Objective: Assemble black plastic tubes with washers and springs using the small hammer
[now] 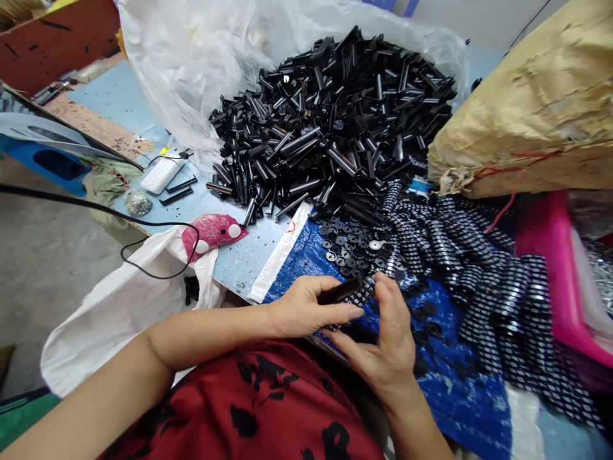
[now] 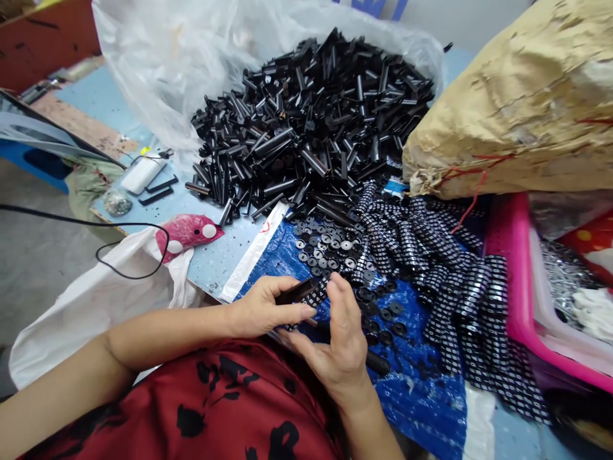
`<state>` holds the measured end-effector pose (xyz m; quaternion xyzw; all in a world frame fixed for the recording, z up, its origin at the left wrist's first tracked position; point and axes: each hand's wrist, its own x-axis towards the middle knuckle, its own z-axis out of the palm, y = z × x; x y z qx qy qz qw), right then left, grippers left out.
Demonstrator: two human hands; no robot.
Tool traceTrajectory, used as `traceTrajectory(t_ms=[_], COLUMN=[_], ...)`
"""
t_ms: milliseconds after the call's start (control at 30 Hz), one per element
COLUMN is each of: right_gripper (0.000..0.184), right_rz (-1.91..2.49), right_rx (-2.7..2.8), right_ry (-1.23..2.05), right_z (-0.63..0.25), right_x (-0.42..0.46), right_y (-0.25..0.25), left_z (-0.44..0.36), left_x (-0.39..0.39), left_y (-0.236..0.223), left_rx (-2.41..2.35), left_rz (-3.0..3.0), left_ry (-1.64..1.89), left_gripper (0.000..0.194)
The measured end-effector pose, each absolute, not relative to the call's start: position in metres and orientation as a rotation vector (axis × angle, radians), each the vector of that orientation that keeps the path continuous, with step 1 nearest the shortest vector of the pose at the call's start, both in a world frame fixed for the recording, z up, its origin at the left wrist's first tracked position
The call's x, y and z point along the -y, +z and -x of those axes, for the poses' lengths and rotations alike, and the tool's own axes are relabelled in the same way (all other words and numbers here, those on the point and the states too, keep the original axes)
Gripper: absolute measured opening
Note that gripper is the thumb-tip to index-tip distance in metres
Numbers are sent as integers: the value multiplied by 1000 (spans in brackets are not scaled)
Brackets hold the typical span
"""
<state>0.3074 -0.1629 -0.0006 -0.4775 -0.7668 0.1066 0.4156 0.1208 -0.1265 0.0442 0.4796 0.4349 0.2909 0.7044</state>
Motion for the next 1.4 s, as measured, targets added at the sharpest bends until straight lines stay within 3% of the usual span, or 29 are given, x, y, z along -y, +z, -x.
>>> traceTrajectory(t_ms=[167, 433, 667, 767, 833, 933, 1000, 1100, 1200, 1400], right_gripper=[115, 108, 107, 113, 98, 45, 29, 29, 28, 34], right_rz=[1207, 1135, 1124, 1205, 1287, 1379, 1406, 1444, 1429, 1409], right_rx=[1904, 1979, 2038, 2017, 2062, 2216, 2273, 2224, 2127, 2273], right_ry=[252, 50, 204, 252, 153, -85, -172, -216, -215, -304], right_z=[-300, -293, -296, -299, -307, -323, -329, -327, -319, -311], right_x=[168, 173, 170, 174, 180, 190, 194, 190, 179, 166], right_y=[9, 17, 11, 5, -3, -15, -19, -14, -6, 0], left_z=[-127, -128, -118, -115, -106, -79, -59, -40, -39, -45], left_x=[130, 131, 125, 120, 113, 100, 90, 79, 72, 65], left_y=[40, 42, 40, 33, 24, 12, 8, 9, 11, 13], left_rx=[-1060, -945, -751, -770, -857, -1059, -1210, -1332, -1331, -1278], left_rz=[-1130, -977, -432, -383, -545, -1085, -1524, -1920, -1938, -1908], left_ry=[803, 826, 524, 590, 745, 883, 801, 478, 216, 175], left_gripper=[59, 61, 63, 60, 54, 40, 31, 27, 35, 37])
